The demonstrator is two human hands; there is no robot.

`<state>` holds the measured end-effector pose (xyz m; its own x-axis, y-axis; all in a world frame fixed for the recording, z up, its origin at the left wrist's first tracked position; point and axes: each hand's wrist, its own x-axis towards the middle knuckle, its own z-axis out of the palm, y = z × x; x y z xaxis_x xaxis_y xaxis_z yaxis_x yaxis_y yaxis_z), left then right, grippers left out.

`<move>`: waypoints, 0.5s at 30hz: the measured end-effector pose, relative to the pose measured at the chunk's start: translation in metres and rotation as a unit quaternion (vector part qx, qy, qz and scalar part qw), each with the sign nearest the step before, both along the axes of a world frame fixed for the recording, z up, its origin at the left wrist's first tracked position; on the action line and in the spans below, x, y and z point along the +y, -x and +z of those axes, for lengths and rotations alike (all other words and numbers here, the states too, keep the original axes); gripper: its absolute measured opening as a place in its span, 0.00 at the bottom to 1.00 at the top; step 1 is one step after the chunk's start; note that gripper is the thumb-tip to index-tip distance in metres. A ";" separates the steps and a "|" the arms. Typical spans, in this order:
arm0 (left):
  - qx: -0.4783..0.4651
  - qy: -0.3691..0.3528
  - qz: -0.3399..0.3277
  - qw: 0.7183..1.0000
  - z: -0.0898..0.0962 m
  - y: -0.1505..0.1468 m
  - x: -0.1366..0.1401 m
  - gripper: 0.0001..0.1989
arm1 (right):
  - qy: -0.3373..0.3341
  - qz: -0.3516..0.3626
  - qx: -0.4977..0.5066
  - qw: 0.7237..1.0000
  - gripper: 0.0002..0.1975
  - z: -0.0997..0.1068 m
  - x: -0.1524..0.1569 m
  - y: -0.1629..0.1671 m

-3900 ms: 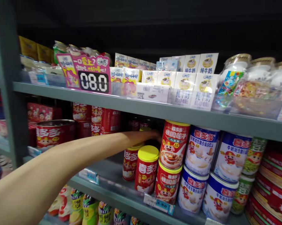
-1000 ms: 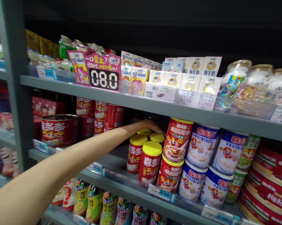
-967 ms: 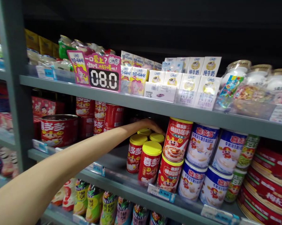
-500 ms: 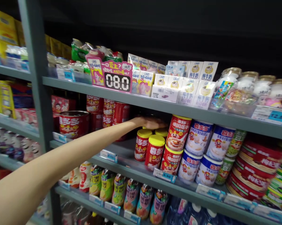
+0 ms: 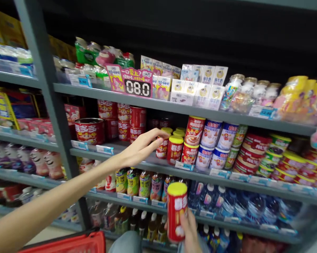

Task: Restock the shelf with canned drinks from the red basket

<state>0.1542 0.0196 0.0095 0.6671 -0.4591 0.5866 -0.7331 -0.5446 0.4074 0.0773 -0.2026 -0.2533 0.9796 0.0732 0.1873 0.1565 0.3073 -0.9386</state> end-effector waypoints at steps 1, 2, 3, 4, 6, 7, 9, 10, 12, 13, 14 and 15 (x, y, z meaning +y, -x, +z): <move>0.035 0.005 -0.003 0.999 -0.010 0.019 0.002 0.24 | -0.041 -0.009 0.015 0.999 0.30 0.007 0.001 -0.004; 0.076 0.004 -0.009 0.997 -0.020 0.035 0.002 0.24 | -0.072 -0.015 0.013 0.997 0.29 0.016 0.003 -0.009; 0.116 0.002 -0.014 0.993 -0.030 0.049 0.000 0.26 | -0.086 -0.019 0.001 0.996 0.29 0.026 0.006 -0.015; 0.153 0.002 -0.021 0.988 -0.040 0.059 -0.002 0.30 | -0.091 -0.025 -0.013 0.995 0.29 0.037 0.011 -0.020; 0.209 0.020 -0.030 0.977 -0.056 0.071 -0.011 0.39 | -0.085 -0.031 -0.051 0.995 0.28 0.060 0.020 -0.028; 0.226 0.040 -0.029 0.973 -0.061 0.073 -0.015 0.43 | -0.078 -0.039 -0.067 0.994 0.28 0.070 0.025 -0.030; 0.241 0.098 -0.024 0.965 -0.067 0.069 -0.023 0.48 | -0.060 -0.045 -0.097 0.993 0.27 0.085 0.034 -0.032; 0.247 0.134 -0.022 0.960 -0.068 0.065 -0.025 0.48 | -0.049 -0.046 -0.110 0.992 0.27 0.091 0.037 -0.032; 0.279 0.201 -0.027 0.939 -0.067 0.057 -0.028 0.44 | -0.020 -0.045 -0.134 0.990 0.27 0.098 0.040 -0.031; 0.303 0.225 -0.034 0.925 -0.066 0.053 -0.029 0.41 | -0.001 -0.044 -0.145 0.988 0.28 0.100 0.039 -0.030; 0.321 0.241 -0.041 0.915 -0.066 0.050 -0.029 0.39 | 0.023 -0.044 -0.157 0.986 0.28 0.102 0.038 -0.029; 0.326 0.251 -0.044 0.910 -0.066 0.048 -0.029 0.38 | 0.049 -0.045 -0.170 0.983 0.28 0.103 0.037 -0.028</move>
<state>0.1057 -0.0094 -0.0569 0.9218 -0.3118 0.2302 -0.2787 -0.1205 0.9528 0.1055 -0.1656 -0.1507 0.8644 0.0225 0.5022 0.4898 0.1875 -0.8514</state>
